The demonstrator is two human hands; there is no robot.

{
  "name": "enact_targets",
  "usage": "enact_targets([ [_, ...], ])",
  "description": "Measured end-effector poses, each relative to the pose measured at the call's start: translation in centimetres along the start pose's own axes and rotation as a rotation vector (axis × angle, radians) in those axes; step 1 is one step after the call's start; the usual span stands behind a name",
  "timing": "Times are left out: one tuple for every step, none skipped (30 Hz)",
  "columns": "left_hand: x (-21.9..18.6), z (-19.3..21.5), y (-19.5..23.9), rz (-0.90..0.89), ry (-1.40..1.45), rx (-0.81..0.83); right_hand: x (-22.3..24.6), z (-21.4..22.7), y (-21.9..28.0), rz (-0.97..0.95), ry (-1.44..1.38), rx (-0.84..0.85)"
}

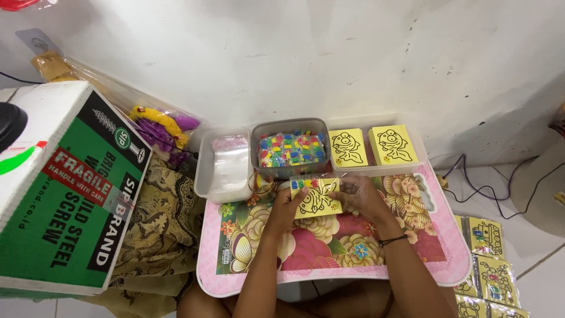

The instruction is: The person assembles small mosaic kits by placing a yellow card with a fish outline into a clear plastic bag, adding colorful beads, and sealing the bag. The person repeats this process for multiple kits, placing finished units on the floor.

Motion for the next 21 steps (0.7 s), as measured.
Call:
enact_targets([
  [-0.1, 0.1, 0.1, -0.001, 0.0, -0.001, -0.2, 0.0, 0.0, 0.001, 0.0, 0.001],
  [-0.1, 0.1, 0.1, 0.007, 0.01, -0.002, -0.6, 0.1, 0.0, -0.043, -0.056, -0.02],
  [-0.1, 0.2, 0.2, 0.015, 0.021, -0.004, -1.1, 0.3, 0.1, -0.087, -0.112, -0.04],
  [0.6, 0.3, -0.1, 0.016, 0.021, -0.003, -1.1, 0.5, 0.1, -0.087, -0.111, -0.041],
  [1.3, 0.5, -0.4, 0.021, 0.026, -0.005, -0.7, 1.0, 0.0, -0.052, -0.049, -0.067],
  [2.1, 0.7, -0.7, 0.025, 0.03, -0.008, -0.4, 1.3, 0.0, -0.016, 0.013, -0.092],
  [2.6, 0.7, -0.9, 0.025, 0.031, -0.009, -1.2, 1.7, -0.2, -0.016, 0.013, -0.091],
  [3.2, 0.8, -1.1, 0.035, 0.039, -0.016, -1.9, 2.3, -0.2, 0.011, 0.04, -0.136],
  [3.8, 0.9, -1.4, 0.046, 0.048, -0.022, -2.5, 3.0, -0.3, 0.038, 0.067, -0.181],
  [3.6, 0.9, -1.2, 0.045, 0.049, -0.024, -2.1, 2.5, -0.2, 0.038, 0.068, -0.178],
  [3.3, 0.9, -1.1, 0.04, 0.052, -0.018, -1.7, 2.4, 0.0, 0.056, -0.018, -0.229],
  [3.0, 1.0, -0.9, 0.035, 0.055, -0.013, -1.2, 2.3, 0.2, 0.072, -0.104, -0.28],
  [3.4, 1.0, -1.1, 0.034, 0.056, -0.015, -0.5, 2.2, 0.6, 0.072, -0.103, -0.278],
  [4.0, 1.1, -1.2, 0.039, 0.071, -0.016, 0.3, 2.6, 1.2, 0.079, -0.11, -0.344],
  [4.5, 1.2, -1.3, 0.044, 0.086, -0.017, 1.0, 3.0, 1.8, 0.085, -0.116, -0.409],
  [4.3, 1.1, -1.3, 0.043, 0.086, -0.02, 0.5, 3.4, 1.7, 0.085, -0.117, -0.406],
  [4.2, 1.1, -1.2, 0.045, 0.084, -0.022, 0.5, 3.7, 1.5, 0.15, -0.089, -0.384],
  [4.0, 1.0, -1.2, 0.046, 0.082, -0.025, 0.5, 4.0, 1.3, 0.215, -0.061, -0.361],
  [4.1, 1.1, -1.3, 0.044, 0.082, -0.029, 0.4, 4.3, 1.2, 0.216, -0.062, -0.357],
  [4.3, 1.0, -1.4, 0.042, 0.083, -0.024, 0.6, 4.7, 1.3, 0.25, -0.038, -0.367],
  [4.4, 1.0, -1.5, 0.039, 0.084, -0.018, 0.8, 5.0, 1.3, 0.284, -0.015, -0.377],
])
Point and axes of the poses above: each hand's wrist, its own y-axis away from the middle knuckle, its own z-axis out of the back of the hand, x = y × z, the point moved 7 cm from there along -y, towards the middle knuckle, and after that the axes turned 2 degrees about z, right-handed, at the moved point
